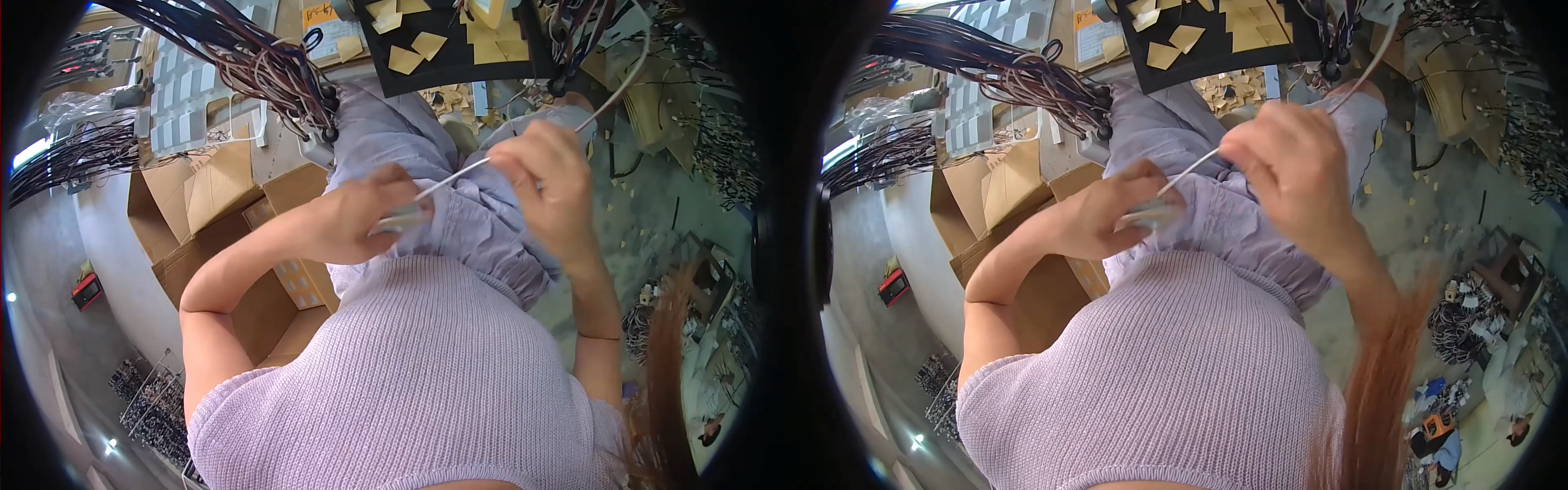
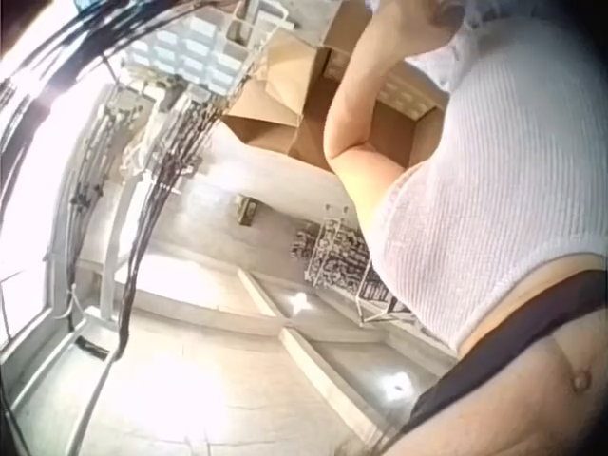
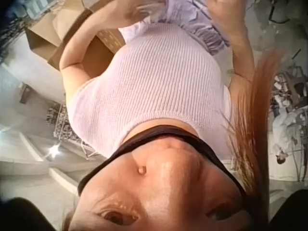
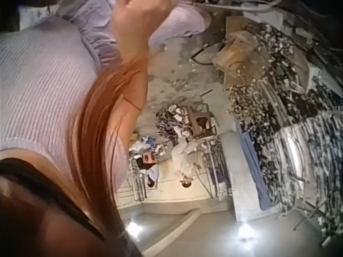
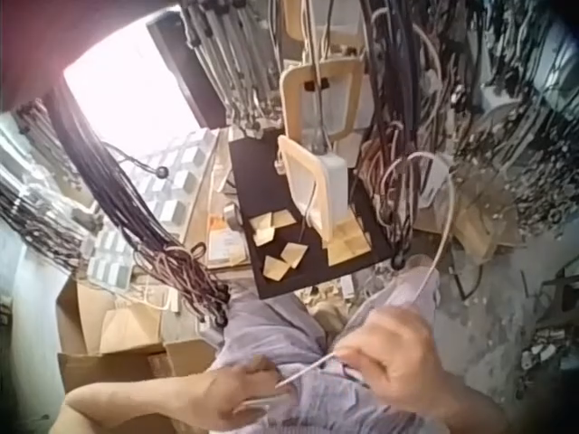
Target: Attaching plastic connectors and foam pads to bundles of wires at a factory workbench.
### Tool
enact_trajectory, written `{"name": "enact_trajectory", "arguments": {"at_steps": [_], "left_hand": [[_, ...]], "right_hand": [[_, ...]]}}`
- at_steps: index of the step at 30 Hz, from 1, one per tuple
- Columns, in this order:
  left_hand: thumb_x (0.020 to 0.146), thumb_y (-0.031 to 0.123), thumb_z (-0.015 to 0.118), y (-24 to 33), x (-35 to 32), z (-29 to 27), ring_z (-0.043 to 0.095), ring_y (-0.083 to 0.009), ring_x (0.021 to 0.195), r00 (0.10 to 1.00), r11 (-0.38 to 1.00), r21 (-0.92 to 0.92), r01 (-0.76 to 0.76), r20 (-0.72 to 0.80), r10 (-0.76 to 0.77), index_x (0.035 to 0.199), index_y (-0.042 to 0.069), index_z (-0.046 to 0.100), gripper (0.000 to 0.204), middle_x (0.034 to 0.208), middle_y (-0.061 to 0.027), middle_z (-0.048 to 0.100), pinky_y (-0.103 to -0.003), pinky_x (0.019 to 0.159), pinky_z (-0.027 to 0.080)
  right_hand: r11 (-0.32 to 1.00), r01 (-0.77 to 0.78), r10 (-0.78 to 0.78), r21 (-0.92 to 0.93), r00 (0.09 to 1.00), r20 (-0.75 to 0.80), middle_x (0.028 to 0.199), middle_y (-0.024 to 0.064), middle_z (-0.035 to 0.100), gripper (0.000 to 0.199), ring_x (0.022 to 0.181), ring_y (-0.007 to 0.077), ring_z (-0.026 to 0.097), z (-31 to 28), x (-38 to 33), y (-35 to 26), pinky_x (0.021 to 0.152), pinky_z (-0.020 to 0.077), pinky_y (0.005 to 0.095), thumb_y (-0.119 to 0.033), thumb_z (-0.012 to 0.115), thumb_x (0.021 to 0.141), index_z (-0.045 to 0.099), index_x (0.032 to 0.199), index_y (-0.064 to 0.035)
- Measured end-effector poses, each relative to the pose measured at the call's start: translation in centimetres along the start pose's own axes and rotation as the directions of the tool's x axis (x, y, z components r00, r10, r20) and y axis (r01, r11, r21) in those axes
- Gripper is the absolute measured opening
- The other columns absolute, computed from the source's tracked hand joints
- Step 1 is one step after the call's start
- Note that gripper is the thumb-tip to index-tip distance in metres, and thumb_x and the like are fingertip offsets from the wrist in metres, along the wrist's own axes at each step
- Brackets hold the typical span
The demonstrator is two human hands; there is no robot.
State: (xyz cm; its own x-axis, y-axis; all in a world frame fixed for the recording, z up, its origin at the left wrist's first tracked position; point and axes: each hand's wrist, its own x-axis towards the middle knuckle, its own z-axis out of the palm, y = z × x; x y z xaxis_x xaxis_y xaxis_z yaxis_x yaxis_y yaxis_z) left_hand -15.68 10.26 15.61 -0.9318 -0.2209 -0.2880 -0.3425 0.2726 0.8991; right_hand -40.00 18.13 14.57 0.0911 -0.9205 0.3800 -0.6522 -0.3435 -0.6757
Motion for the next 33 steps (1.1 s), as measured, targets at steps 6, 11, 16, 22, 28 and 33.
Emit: {"name": "enact_trajectory", "arguments": {"at_steps": [6,11,16,22,28,33], "left_hand": [[0.081,0.003,0.062,1.6,-0.1,-1.2,0.057,-0.0211,0.096,0.991,0.972,-0.208,0.110,-0.056,-0.124,0.111,0.003,0.057,0.031,0.103,-0.0092,0.058,-0.030,0.083,0.045],[0.090,0.008,0.054,1.3,-0.2,1.4,0.053,-0.0167,0.106,0.991,0.853,-0.515,0.083,0.137,-0.013,0.121,0.002,0.050,0.032,0.110,-0.0092,0.058,-0.029,0.092,0.041],[0.091,0.016,0.058,1.9,0.3,3.3,0.051,-0.0134,0.096,0.967,0.753,-0.644,0.131,0.251,0.047,0.123,0.002,0.042,0.039,0.103,-0.0070,0.052,-0.027,0.083,0.042],[0.093,0.026,0.052,2.3,-0.8,5.0,0.048,-0.0142,0.104,0.991,0.661,-0.739,0.133,0.108,-0.078,0.125,0.000,0.042,0.042,0.108,-0.0061,0.049,-0.027,0.091,0.037],[0.090,0.022,0.051,3.8,-0.5,4.6,0.051,-0.0139,0.105,0.982,0.719,-0.674,0.171,0.175,-0.070,0.121,-0.001,0.045,0.039,0.110,-0.0065,0.052,-0.027,0.090,0.039],[0.087,0.013,0.058,2.6,-1.5,5.1,0.052,-0.0129,0.102,0.990,0.659,-0.740,0.134,0.134,-0.051,0.118,0.003,0.048,0.034,0.107,-0.0054,0.054,-0.028,0.087,0.042]], "right_hand": [[0.978,-0.173,0.156,-0.118,0.977,-0.143,0.074,0.0076,0.059,0.006,0.064,0.0265,0.055,-1.4,-1.0,0.6,0.063,0.0421,0.0339,-0.010,0.064,0.084,0.064,0.086,-0.0047],[0.843,-0.402,0.287,0.359,0.898,0.333,0.081,0.0097,0.058,0.019,0.072,0.0274,0.058,-0.8,-2.1,-3.7,0.072,0.0482,0.0365,-0.003,0.067,0.078,0.062,0.096,-0.0050],[0.900,-0.144,0.041,0.411,0.968,0.249,0.080,0.0084,0.052,0.018,0.075,0.0271,0.056,-0.4,-2.9,-4.4,0.066,0.0468,0.0361,-0.001,0.070,0.069,0.061,0.084,-0.0030],[0.888,-0.136,0.060,0.440,0.981,0.183,0.078,0.0092,0.050,0.016,0.072,0.0266,0.054,0.3,-3.4,-4.7,0.064,0.0454,0.0361,-0.001,0.071,0.069,0.056,0.076,-0.0015],[0.902,-0.127,0.086,0.413,0.989,0.118,0.079,0.0096,0.049,0.017,0.072,0.0271,0.053,0.3,-3.6,-5.2,0.064,0.0453,0.0362,-0.002,0.071,0.071,0.055,0.077,-0.0020],[0.878,-0.230,0.180,0.420,0.971,0.156,0.079,0.0091,0.050,0.014,0.071,0.0262,0.053,-0.4,-4.9,-5.8,0.064,0.0456,0.0368,-0.005,0.070,0.074,0.056,0.077,-0.0032]]}}
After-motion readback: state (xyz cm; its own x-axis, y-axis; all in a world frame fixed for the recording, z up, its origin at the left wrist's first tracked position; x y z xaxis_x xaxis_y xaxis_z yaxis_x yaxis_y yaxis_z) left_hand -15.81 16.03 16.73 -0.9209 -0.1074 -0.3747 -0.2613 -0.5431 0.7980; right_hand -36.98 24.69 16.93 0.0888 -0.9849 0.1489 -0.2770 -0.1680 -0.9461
